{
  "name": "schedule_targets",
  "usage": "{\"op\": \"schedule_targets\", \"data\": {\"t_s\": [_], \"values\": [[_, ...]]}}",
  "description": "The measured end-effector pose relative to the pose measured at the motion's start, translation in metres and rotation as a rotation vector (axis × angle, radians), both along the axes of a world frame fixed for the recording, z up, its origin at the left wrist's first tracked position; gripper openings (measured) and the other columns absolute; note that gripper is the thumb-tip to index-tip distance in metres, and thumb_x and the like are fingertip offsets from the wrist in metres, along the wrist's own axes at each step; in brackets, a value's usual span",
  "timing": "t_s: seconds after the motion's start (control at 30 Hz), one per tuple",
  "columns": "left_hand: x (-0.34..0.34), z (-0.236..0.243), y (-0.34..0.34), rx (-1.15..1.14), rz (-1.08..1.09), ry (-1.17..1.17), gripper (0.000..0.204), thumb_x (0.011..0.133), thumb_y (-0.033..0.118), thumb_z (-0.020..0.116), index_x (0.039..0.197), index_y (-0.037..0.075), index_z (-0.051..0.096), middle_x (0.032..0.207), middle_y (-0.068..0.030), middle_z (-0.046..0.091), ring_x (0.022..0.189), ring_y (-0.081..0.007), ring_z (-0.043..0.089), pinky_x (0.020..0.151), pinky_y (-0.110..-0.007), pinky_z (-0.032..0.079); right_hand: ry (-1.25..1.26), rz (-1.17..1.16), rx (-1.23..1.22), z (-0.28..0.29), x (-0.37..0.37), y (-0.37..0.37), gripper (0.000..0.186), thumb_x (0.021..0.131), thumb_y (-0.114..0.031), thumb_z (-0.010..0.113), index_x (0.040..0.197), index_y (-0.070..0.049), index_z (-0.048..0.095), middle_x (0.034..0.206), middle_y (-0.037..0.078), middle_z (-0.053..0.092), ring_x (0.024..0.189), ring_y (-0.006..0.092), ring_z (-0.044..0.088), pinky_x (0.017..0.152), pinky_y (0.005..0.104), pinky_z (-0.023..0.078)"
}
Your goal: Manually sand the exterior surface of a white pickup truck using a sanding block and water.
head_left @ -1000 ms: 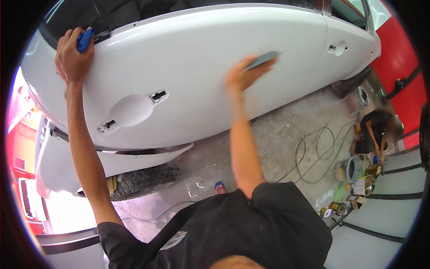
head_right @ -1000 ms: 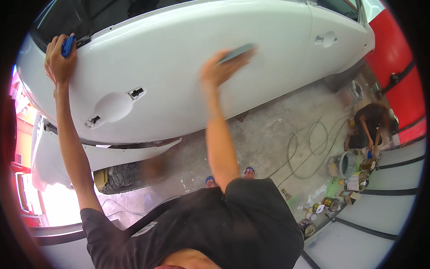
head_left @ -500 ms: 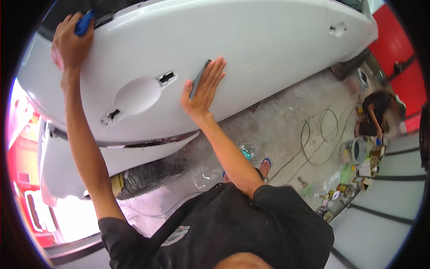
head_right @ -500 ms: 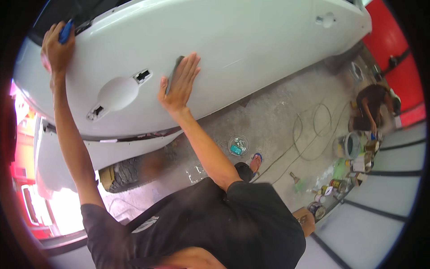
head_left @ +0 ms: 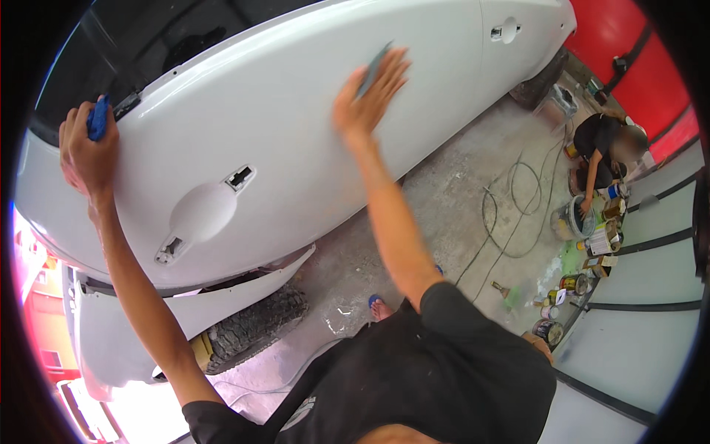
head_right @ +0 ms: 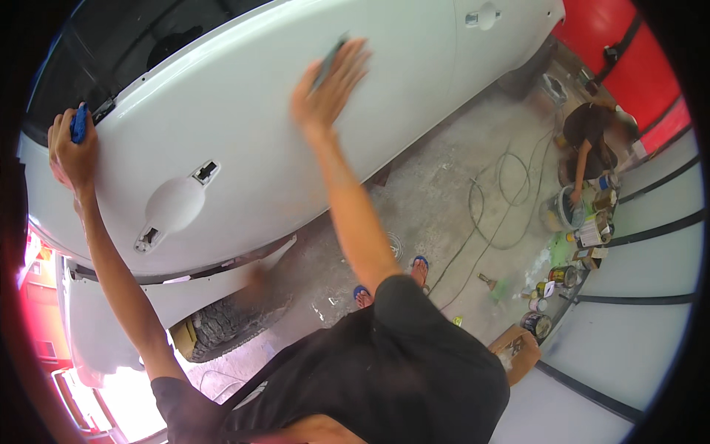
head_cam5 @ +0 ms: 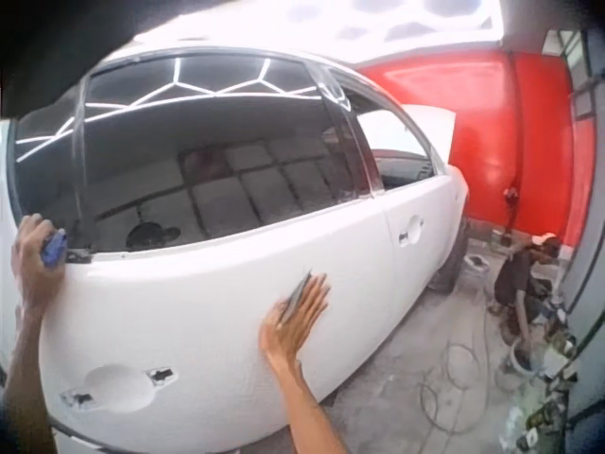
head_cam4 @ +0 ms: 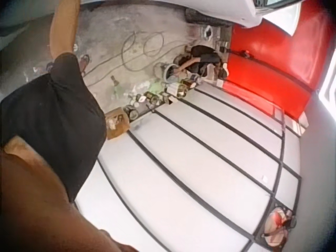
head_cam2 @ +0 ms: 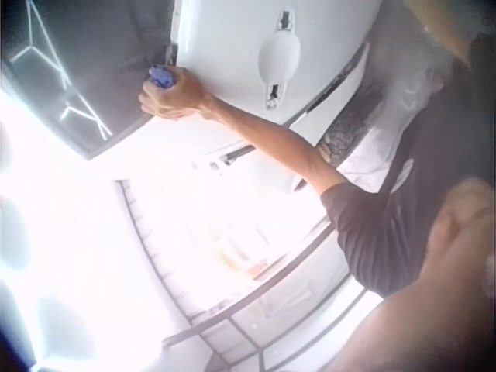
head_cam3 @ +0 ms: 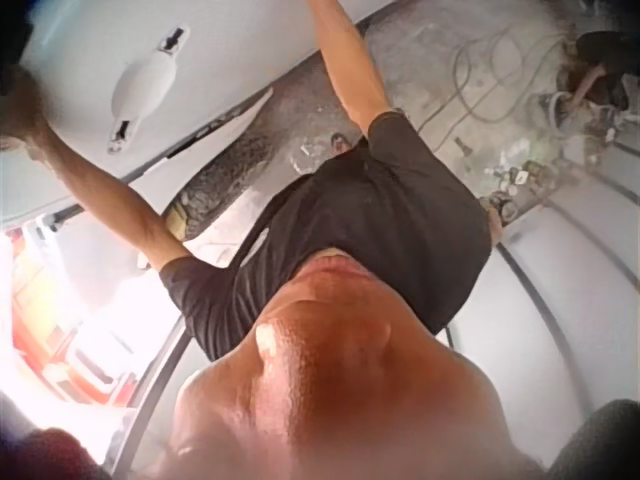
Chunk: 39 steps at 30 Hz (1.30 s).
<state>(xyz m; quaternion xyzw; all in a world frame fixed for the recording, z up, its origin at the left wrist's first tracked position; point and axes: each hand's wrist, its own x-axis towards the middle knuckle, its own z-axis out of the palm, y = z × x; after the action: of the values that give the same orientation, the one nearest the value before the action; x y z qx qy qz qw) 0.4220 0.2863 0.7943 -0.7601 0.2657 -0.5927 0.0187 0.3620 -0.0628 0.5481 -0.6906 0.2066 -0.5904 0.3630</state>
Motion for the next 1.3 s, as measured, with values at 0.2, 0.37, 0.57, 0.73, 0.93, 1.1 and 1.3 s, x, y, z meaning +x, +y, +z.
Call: {"op": "schedule_targets", "data": {"t_s": [0.2,0.37,0.57,0.73,0.93,1.1,1.3], "values": [[0.002,-0.005,-0.004,-0.017,0.048,-0.062,0.018,0.090,0.022,0.076,0.098,0.006,0.072,0.094,-0.0054,0.068,0.090,-0.0266,0.065,0.080,-0.040,0.052,-0.075,0.044,0.081,-0.004,-0.001,0.027,0.079,0.109,-0.050,0.025,0.163,0.002,0.000,0.171,0.023,0.004,0.159,0.0401,0.000,0.127,0.0533,-0.004],[0.008,-0.007,0.012,-0.019,0.052,-0.029,0.017,0.090,0.022,0.076,0.099,0.007,0.073,0.094,-0.0050,0.068,0.090,-0.0267,0.065,0.080,-0.041,0.052,-0.015,0.074,0.029,-0.029,-0.004,0.019,0.079,0.109,-0.051,0.026,0.164,0.001,0.002,0.171,0.022,0.004,0.159,0.0391,-0.001,0.126,0.0540,-0.003],[0.006,-0.011,-0.009,-0.048,0.097,-0.062,0.016,0.090,0.023,0.076,0.098,0.009,0.073,0.092,-0.0045,0.067,0.089,-0.0260,0.065,0.079,-0.040,0.053,-0.124,0.017,0.190,0.002,0.000,-0.066,0.075,0.110,-0.047,0.026,0.163,0.001,0.005,0.171,0.023,0.005,0.158,0.0401,0.003,0.127,0.0547,-0.001],[0.014,-0.012,0.011,-0.040,0.128,-0.058,0.016,0.090,0.023,0.077,0.098,0.010,0.073,0.091,-0.0040,0.067,0.088,-0.0250,0.066,0.078,-0.039,0.054,-0.027,0.085,0.015,-0.050,-0.007,0.011,0.082,0.108,-0.056,0.020,0.163,0.001,0.001,0.171,0.024,0.001,0.158,0.0411,0.001,0.127,0.0534,-0.003],[0.011,-0.013,0.002,-0.029,0.135,-0.049,0.015,0.091,0.022,0.076,0.097,0.010,0.073,0.091,-0.0041,0.068,0.088,-0.0247,0.066,0.079,-0.039,0.053,-0.136,-0.025,0.241,0.002,0.007,-0.132,0.070,0.111,-0.041,0.023,0.162,0.004,0.007,0.170,0.026,0.006,0.158,0.0404,0.003,0.127,0.0555,0.000],[0.007,-0.013,0.009,-0.031,0.148,-0.043,0.013,0.090,0.021,0.076,0.097,0.010,0.073,0.092,-0.0041,0.068,0.088,-0.0254,0.066,0.079,-0.039,0.053,-0.040,0.075,0.037,-0.058,-0.012,0.008,0.073,0.110,-0.044,0.025,0.162,0.005,0.007,0.169,0.028,0.005,0.158,0.0411,0.003,0.127,0.0560,0.001],[0.009,-0.015,0.002,-0.059,0.169,-0.038,0.013,0.090,0.020,0.076,0.099,0.011,0.074,0.091,-0.0040,0.068,0.089,-0.0248,0.066,0.080,-0.039,0.053,0.002,-0.046,0.186,-0.006,0.009,-0.183,0.077,0.110,-0.049,0.023,0.162,0.004,0.002,0.170,0.027,0.003,0.159,0.0386,0.002,0.128,0.0495,-0.001]]}}
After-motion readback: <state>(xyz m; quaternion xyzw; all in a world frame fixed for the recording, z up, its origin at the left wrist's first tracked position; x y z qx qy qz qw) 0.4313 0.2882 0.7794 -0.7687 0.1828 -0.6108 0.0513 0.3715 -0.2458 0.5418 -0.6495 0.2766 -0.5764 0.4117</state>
